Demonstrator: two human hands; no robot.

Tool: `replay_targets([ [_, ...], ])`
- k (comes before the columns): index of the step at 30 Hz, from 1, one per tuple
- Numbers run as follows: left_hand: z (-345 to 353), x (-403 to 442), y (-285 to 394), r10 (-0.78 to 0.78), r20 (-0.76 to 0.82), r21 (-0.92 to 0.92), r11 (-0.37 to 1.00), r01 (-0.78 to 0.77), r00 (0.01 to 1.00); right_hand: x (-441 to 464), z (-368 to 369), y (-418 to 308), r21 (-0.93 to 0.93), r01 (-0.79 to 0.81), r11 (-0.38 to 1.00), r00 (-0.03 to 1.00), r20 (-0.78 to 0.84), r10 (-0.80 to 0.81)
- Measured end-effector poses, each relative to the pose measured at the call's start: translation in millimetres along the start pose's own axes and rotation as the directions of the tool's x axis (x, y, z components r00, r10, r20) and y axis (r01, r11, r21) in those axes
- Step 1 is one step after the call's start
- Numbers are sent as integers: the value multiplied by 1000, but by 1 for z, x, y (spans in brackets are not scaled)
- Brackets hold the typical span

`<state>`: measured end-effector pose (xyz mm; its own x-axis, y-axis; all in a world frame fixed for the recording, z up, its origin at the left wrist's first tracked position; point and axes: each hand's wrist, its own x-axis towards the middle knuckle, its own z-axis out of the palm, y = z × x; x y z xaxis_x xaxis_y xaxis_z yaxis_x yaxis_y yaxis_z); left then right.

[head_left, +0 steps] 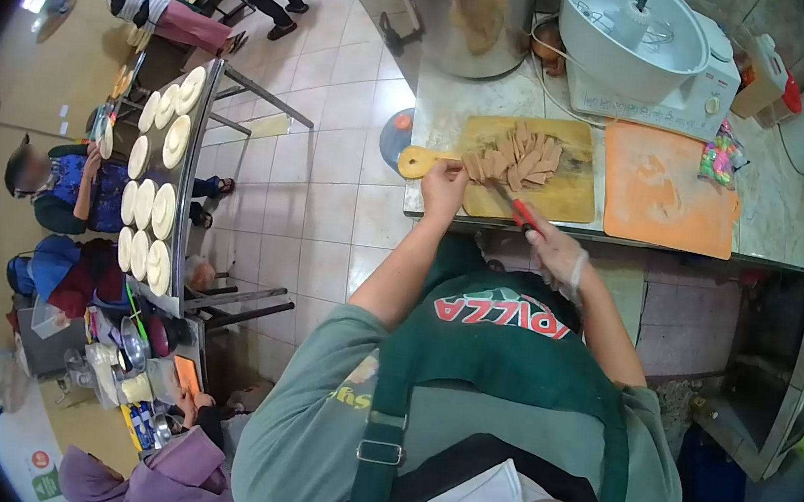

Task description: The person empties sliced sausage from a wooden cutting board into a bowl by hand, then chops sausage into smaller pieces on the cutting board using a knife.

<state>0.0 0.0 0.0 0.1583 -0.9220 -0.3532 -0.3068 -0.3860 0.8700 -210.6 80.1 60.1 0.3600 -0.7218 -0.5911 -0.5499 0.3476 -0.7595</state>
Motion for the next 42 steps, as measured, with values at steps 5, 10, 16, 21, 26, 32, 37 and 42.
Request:
replay_targets([
  [5,-7,19,-11,711,-81,555,614,-561,698,-24,-47,28,-286,104,953,825,-510,-243],
  [10,-39,34,1,348,143,773,545,-324,926,-42,-90,62,-532,-378,758,666,-725,-176],
  [16,-55,27,1,423,301,802,373,-467,855,-29,-126,85,-560,-491,668,647,-747,-151],
  [21,-64,28,15,200,497,771,346,-535,844,4,-124,103,-548,-456,701,437,-824,-359],
  [26,-69,30,15,159,589,705,378,-600,793,29,-77,77,-511,-30,859,652,-661,-371],
  [32,-72,6,4,196,474,647,584,-490,859,80,-62,74,-431,-27,902,629,-708,-319],
  [37,-104,-8,-25,306,407,584,637,-502,861,114,-80,94,-158,27,987,831,-545,-110],
  [42,-182,-14,-50,342,269,580,689,-435,900,152,-36,21,107,41,993,927,-375,2],
])
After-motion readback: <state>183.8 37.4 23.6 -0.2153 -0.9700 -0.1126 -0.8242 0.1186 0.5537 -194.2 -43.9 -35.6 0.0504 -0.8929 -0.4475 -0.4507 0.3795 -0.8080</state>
